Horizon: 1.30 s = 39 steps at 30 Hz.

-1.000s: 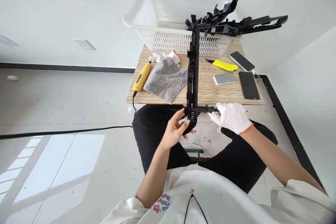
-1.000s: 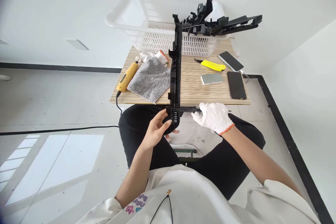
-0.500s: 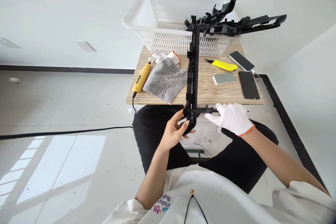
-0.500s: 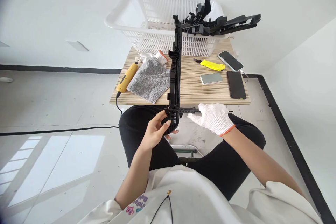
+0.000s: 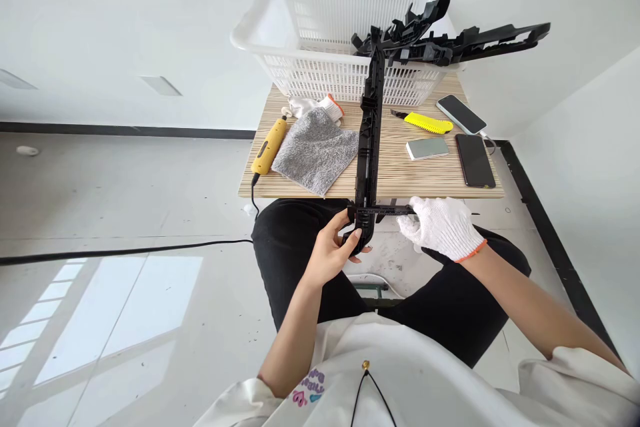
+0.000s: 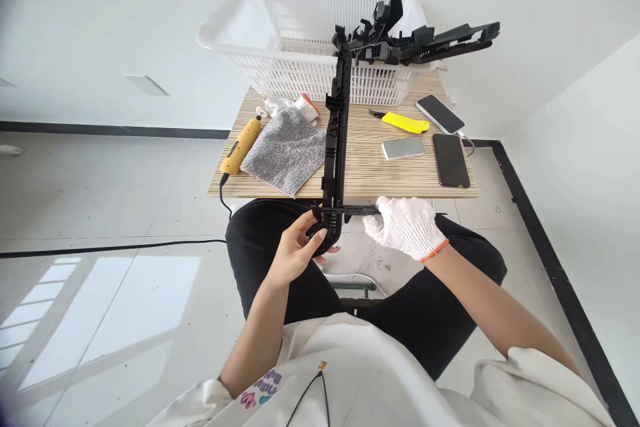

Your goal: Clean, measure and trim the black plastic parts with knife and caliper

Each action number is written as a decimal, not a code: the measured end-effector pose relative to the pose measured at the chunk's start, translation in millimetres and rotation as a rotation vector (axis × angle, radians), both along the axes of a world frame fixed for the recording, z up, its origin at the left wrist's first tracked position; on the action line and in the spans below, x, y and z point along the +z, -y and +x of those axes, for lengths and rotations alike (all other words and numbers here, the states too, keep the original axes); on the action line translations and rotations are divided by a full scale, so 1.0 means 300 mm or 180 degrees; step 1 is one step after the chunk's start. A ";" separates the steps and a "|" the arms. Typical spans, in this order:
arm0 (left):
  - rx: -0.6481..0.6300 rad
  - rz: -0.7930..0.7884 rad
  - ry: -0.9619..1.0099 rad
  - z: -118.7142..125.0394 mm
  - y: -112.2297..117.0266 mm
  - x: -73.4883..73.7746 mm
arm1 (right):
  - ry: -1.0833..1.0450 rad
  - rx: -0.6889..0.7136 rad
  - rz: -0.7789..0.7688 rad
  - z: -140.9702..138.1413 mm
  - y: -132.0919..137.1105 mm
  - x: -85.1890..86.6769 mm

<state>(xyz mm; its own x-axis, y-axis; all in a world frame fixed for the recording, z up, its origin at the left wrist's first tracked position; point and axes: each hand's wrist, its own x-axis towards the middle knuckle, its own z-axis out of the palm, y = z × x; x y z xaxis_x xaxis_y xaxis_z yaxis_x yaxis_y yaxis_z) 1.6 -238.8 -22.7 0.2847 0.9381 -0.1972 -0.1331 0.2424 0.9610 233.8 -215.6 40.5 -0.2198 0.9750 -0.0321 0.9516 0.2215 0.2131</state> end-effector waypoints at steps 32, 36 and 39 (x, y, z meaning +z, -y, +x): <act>0.0440 0.0234 -0.0120 0.044 0.009 -0.005 | -0.5371 -0.1407 -0.1534 -0.271 0.108 -0.163; -0.0021 0.0699 -0.0818 -0.046 0.051 0.105 | -0.5847 -0.1234 -0.1820 -0.328 0.079 -0.141; 0.0217 0.1264 -0.1676 -0.104 0.099 0.245 | -0.5962 -0.1041 -0.1950 -0.325 0.067 -0.107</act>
<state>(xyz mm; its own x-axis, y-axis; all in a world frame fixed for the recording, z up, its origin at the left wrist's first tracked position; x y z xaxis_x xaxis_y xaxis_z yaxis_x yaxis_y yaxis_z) -29.7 -268.5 50.9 0.1823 0.9807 0.0708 0.3763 -0.1361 0.9164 136.3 -235.6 8.5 -0.2192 0.9285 -0.2998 -0.1273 -0.3318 -0.9347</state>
